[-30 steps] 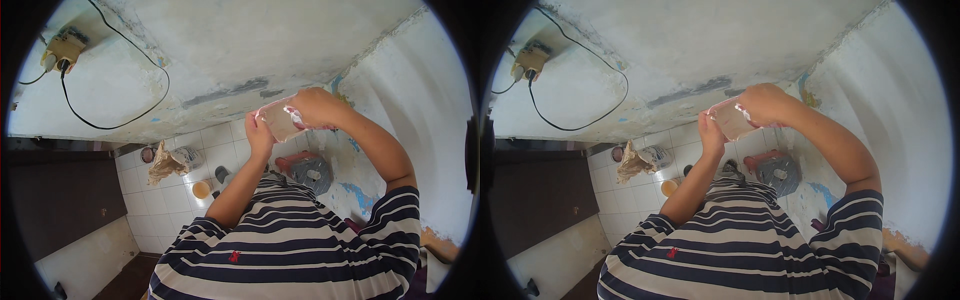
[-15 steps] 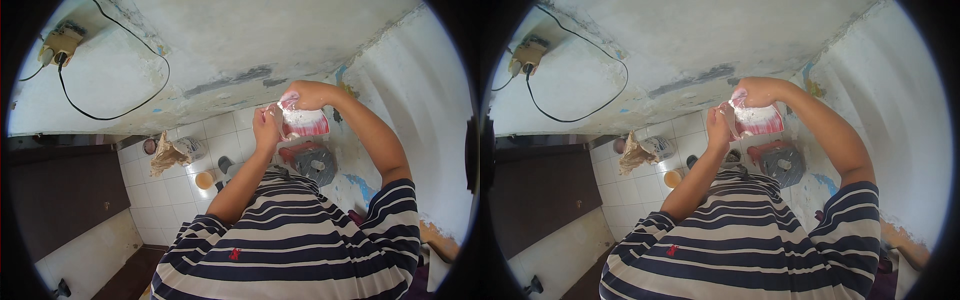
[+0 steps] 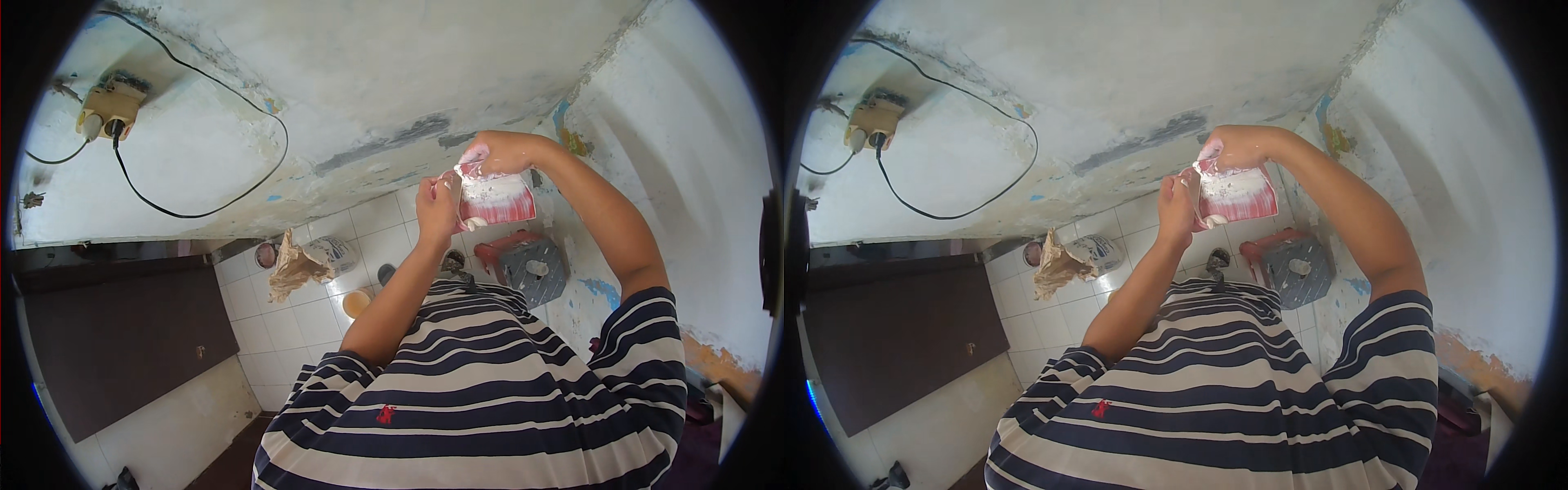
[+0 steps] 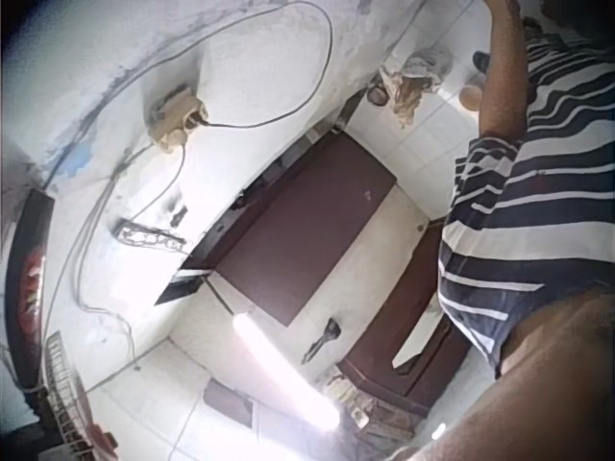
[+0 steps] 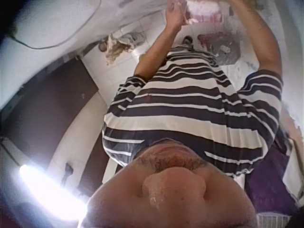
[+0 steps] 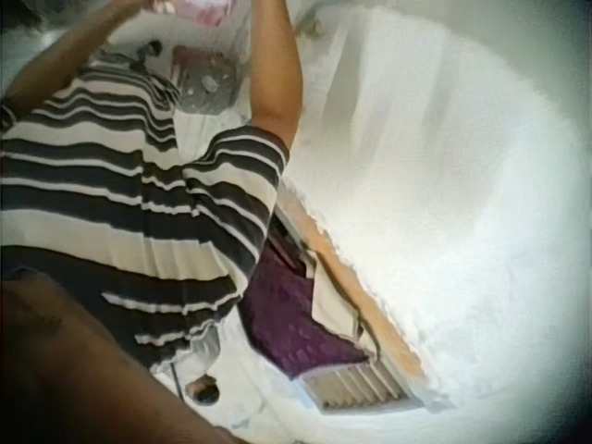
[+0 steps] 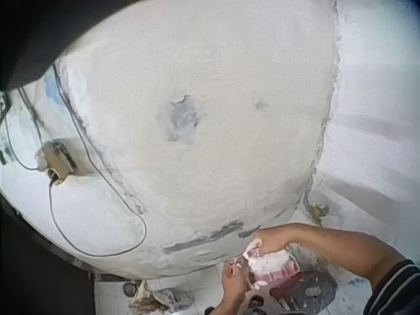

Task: The person applies putty filler from a plastic container to a peeling wall section with a putty knife, smoothing the filler over the damaged area.

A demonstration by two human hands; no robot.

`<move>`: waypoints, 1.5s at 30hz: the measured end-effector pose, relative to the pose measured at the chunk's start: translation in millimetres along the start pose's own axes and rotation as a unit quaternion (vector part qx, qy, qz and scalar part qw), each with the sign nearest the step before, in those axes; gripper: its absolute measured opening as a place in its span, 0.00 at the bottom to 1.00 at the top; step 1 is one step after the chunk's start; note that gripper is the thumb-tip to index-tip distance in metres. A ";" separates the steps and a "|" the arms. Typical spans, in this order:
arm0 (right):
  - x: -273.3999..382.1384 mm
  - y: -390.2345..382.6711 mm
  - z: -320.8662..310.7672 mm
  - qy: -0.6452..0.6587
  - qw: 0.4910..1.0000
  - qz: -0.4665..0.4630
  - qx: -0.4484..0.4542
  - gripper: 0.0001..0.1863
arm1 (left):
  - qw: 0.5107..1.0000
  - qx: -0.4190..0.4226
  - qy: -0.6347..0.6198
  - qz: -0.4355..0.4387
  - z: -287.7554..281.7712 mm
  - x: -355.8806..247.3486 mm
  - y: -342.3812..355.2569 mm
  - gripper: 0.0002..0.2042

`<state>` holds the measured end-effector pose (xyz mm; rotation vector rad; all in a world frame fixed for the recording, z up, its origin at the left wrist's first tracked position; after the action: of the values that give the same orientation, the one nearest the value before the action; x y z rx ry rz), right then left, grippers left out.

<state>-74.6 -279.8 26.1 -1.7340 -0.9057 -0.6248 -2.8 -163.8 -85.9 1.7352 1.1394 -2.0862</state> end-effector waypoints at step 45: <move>-282.2 227.8 75.9 0.513 0.485 -0.066 -0.705 0.28 | 0.990 0.123 -0.062 0.026 -276.6 29.1 91.6 0.51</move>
<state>-53.7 -326.9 -340.8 -1.8478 0.7244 -2.6431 250.8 -34.8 -155.4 1.6841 0.8233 -2.3476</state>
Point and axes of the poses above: each hand's wrist, its own y-axis towards the middle knuckle, its own z-axis out of the palm, x = y × z, the point moved 10 cm from there along y, towards the middle knuckle, and after that the axes turned 8 degrees about y, right-handed, at the moved point
